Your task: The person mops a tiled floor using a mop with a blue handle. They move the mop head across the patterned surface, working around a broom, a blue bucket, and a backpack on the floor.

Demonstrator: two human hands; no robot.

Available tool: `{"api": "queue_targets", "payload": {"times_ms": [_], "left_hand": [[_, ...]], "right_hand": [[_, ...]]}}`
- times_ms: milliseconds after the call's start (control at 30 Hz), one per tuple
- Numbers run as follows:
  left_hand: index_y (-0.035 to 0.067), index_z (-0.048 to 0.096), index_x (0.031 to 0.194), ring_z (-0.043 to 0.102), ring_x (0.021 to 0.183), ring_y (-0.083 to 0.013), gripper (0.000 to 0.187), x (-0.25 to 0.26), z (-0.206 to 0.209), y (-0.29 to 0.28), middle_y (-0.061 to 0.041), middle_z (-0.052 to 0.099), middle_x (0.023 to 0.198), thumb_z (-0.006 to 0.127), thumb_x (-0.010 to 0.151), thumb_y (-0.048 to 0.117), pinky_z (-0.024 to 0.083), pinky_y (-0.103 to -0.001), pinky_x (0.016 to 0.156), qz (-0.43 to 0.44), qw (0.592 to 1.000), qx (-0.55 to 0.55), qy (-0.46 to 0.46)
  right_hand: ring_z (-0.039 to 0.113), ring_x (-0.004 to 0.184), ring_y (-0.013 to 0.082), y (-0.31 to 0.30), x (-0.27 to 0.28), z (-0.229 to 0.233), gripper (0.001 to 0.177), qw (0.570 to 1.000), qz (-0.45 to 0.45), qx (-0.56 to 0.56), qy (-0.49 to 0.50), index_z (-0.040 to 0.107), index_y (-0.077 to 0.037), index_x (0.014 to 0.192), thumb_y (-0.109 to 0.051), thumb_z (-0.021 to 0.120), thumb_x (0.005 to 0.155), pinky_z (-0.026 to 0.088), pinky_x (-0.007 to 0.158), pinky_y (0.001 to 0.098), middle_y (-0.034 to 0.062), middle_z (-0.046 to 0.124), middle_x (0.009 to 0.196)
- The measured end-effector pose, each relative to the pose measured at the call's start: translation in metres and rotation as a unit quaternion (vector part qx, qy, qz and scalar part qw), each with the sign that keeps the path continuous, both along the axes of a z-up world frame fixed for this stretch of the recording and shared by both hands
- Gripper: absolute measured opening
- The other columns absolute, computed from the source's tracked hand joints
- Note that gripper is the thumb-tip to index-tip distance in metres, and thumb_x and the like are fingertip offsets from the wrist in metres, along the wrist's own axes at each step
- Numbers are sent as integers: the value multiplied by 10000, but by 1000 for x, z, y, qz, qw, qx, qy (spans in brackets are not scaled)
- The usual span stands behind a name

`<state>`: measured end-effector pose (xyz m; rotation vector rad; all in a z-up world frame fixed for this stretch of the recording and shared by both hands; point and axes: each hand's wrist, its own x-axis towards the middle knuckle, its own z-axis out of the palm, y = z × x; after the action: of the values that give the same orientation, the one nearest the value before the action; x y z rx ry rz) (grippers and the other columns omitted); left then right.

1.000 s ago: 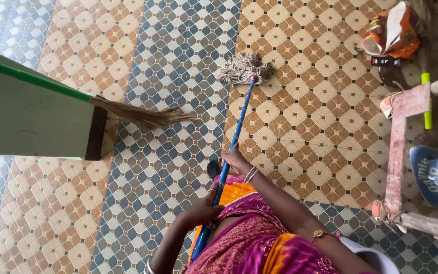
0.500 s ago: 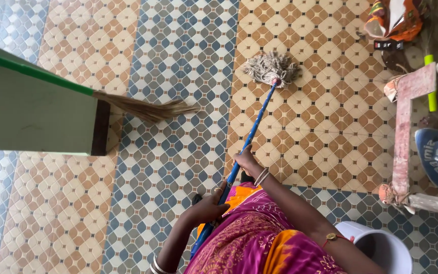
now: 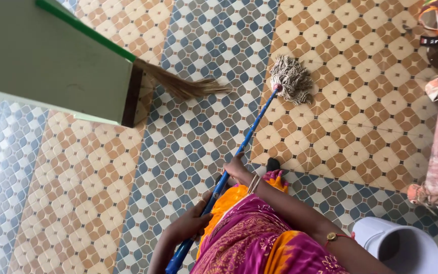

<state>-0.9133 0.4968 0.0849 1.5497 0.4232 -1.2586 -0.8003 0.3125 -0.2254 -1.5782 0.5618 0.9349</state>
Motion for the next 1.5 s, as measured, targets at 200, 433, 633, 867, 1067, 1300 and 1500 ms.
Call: {"api": "queue_targets", "payload": {"times_ms": [200, 433, 633, 867, 1067, 1300, 1500], "left_hand": [[349, 172, 1649, 555, 565, -97, 796, -43, 24, 64, -5, 569, 715, 592, 976, 280, 511, -272, 511, 22, 997, 63, 44], [378, 152, 1649, 501, 496, -141, 824, -72, 37, 83, -50, 504, 622, 606, 971, 267, 469, -298, 474, 46, 992, 87, 78], [374, 54, 1655, 553, 494, -122, 934, -84, 18, 73, -40, 572, 613, 662, 957, 245, 495, -283, 505, 17, 995, 46, 84], [316, -74, 1646, 622, 547, -137, 1007, -109, 5, 47, -55, 649, 673, 648, 951, 210, 522, -288, 536, -77, 996, 47, 21], [272, -83, 1646, 661, 633, -129, 1019, -138, -6, 26, -44, 665, 759, 650, 941, 200, 581, -296, 598, -115, 992, 41, -38], [265, -69, 1654, 673, 710, -161, 1022, -170, -7, 16, -98, 712, 825, 645, 923, 239, 559, -332, 699, -195, 978, 58, -41], [232, -2, 1659, 678, 775, -157, 1001, -188, -26, 15, -79, 728, 873, 672, 920, 259, 545, -319, 748, -255, 963, 43, -79]], "right_hand": [[683, 627, 196, 82, -49, 20, 1122, 999, 12, 40, 14, -440, -30, 1453, -83, 563, 954, 502, 451, 297, 150, 692, 860], [702, 639, 209, 117, -70, 43, 1073, 998, 56, 23, 16, -383, 26, 1483, -123, 550, 976, 571, 505, 278, 167, 721, 885], [668, 607, 200, 102, -82, 27, 1077, 998, 47, 36, -7, -389, 27, 1487, -101, 547, 971, 527, 510, 302, 169, 713, 870], [666, 591, 193, 83, -109, 6, 1040, 992, -64, 101, -44, -279, -57, 1546, -3, 555, 927, 560, 499, 313, 149, 654, 817], [667, 582, 192, 61, -135, 4, 1084, 991, -90, 85, -52, -291, -112, 1560, -4, 583, 928, 523, 456, 313, 135, 658, 808], [680, 597, 213, 30, -184, 5, 1123, 992, -109, 35, -47, -383, -78, 1517, -52, 583, 945, 530, 465, 312, 144, 677, 817], [659, 597, 200, 5, -224, 6, 1144, 979, -192, 65, -26, -416, -173, 1505, -31, 554, 917, 581, 495, 303, 121, 644, 799]]}}
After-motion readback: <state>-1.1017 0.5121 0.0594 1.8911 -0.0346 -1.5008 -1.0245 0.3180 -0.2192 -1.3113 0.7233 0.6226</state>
